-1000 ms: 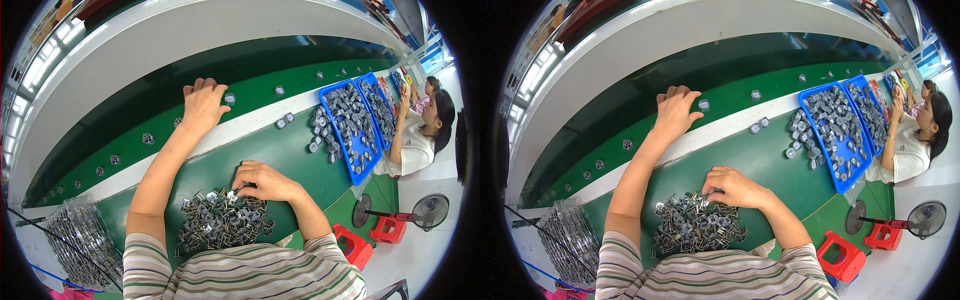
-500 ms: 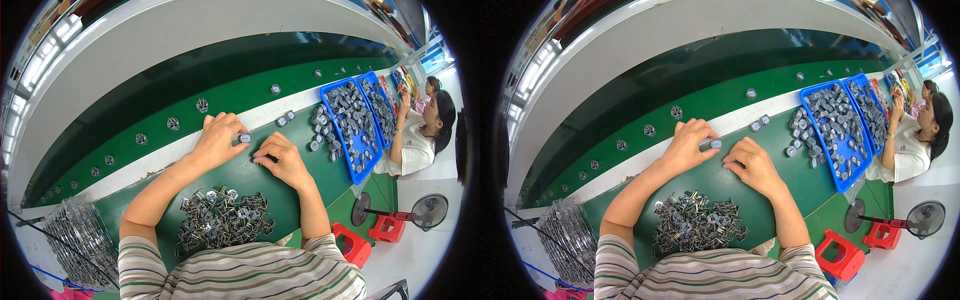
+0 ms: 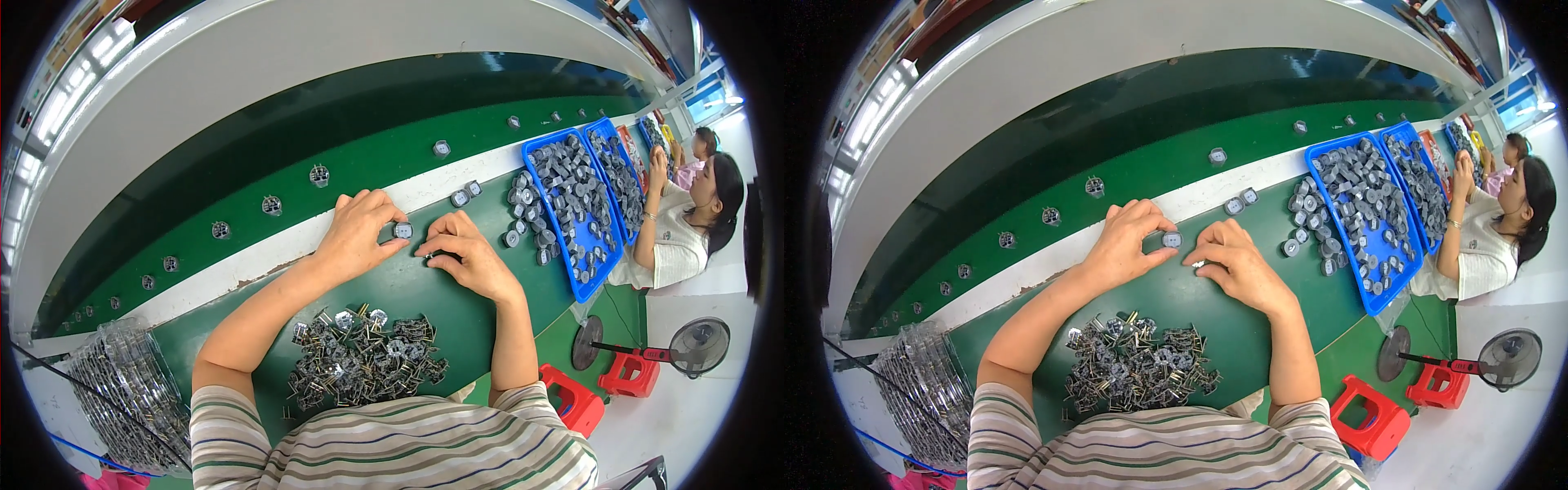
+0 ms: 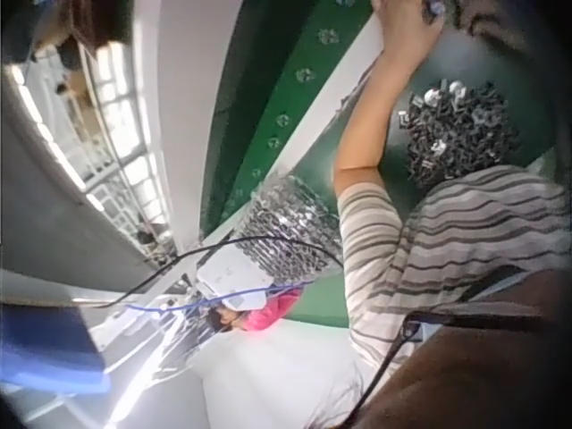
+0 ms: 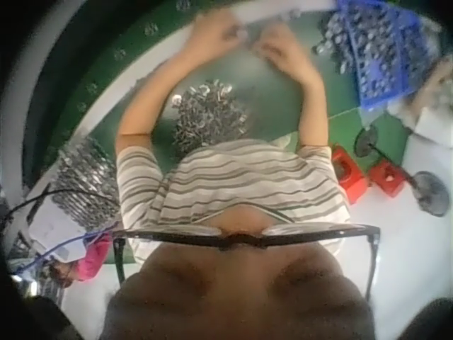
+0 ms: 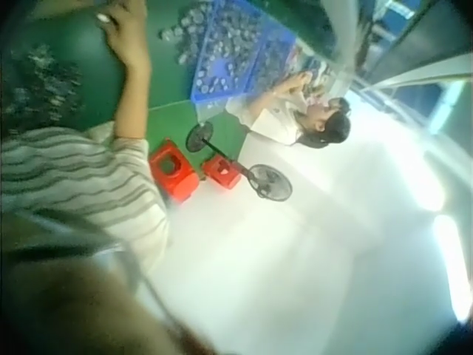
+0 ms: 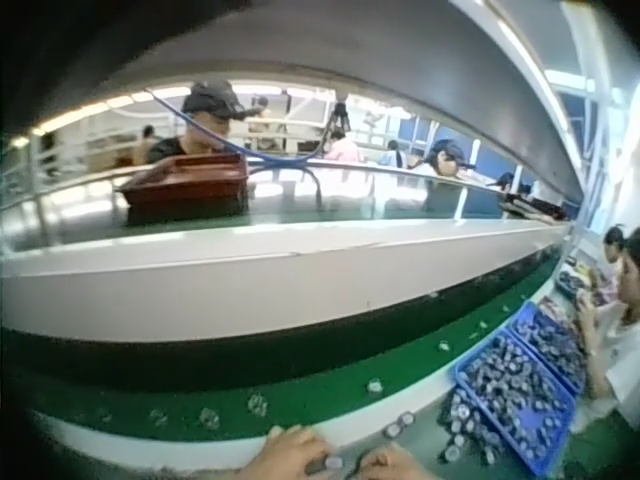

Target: The person assembles small plastic rings and metal pins into plastic housings by hand, taking components from blue plastic bins on an industrial assembly line.

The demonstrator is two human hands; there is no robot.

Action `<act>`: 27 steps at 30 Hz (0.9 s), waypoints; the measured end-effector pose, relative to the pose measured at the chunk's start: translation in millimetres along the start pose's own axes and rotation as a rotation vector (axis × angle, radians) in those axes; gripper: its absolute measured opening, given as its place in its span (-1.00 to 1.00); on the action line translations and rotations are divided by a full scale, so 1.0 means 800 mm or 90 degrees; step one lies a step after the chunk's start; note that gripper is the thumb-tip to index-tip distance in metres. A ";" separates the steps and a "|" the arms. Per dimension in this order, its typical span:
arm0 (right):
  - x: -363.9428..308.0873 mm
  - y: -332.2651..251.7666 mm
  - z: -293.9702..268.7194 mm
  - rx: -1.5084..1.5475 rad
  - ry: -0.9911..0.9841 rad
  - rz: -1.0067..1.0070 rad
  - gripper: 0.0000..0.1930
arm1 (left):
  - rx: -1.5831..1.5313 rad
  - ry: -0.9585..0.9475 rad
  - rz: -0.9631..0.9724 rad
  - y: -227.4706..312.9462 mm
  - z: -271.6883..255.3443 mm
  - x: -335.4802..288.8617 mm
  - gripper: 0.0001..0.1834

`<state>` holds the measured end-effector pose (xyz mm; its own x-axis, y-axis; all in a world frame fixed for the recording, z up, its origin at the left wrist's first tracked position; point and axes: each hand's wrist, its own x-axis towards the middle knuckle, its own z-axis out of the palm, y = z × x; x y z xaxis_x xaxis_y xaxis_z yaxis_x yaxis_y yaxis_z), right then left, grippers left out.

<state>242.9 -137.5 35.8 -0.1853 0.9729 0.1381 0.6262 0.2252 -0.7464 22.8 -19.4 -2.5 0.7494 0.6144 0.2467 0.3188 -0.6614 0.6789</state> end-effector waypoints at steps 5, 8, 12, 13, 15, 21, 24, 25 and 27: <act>0.000 0.009 0.004 -0.075 0.024 0.066 -0.87 | -0.001 -0.015 0.013 0.005 0.004 -0.001 -0.70; 0.002 0.007 0.005 -0.005 0.100 0.129 -0.91 | 0.013 -0.019 0.027 0.009 0.009 -0.002 -0.69; 0.011 0.008 0.029 0.034 0.198 0.038 -0.87 | 0.003 -0.034 0.024 0.012 0.010 -0.002 -0.66; 0.013 0.007 0.032 0.034 0.198 0.039 -0.87 | 0.012 -0.038 0.023 0.013 0.010 -0.002 -0.66; 0.018 0.006 0.037 -0.074 0.198 -0.009 -0.87 | 0.022 -0.040 0.022 0.012 0.010 -0.002 -0.65; 0.024 -0.001 0.037 -0.201 0.202 -0.059 -0.82 | 0.000 -0.033 0.033 0.008 0.010 -0.002 -0.63; 0.024 -0.003 0.038 -0.239 0.199 -0.068 -0.81 | -0.009 -0.030 0.044 0.008 0.009 -0.001 -0.64; 0.024 -0.004 0.037 -0.246 0.201 -0.075 -0.80 | -0.007 -0.040 0.031 0.009 0.008 0.000 -0.65; 0.023 0.002 0.038 -0.221 0.200 -0.067 -0.81 | -0.003 -0.050 0.022 0.011 0.006 0.002 -0.65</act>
<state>217.5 -120.5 17.2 -0.0574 0.9004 0.4312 0.8420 0.2758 -0.4637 30.0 -26.3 0.6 0.8031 0.5559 0.2145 0.2902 -0.6793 0.6740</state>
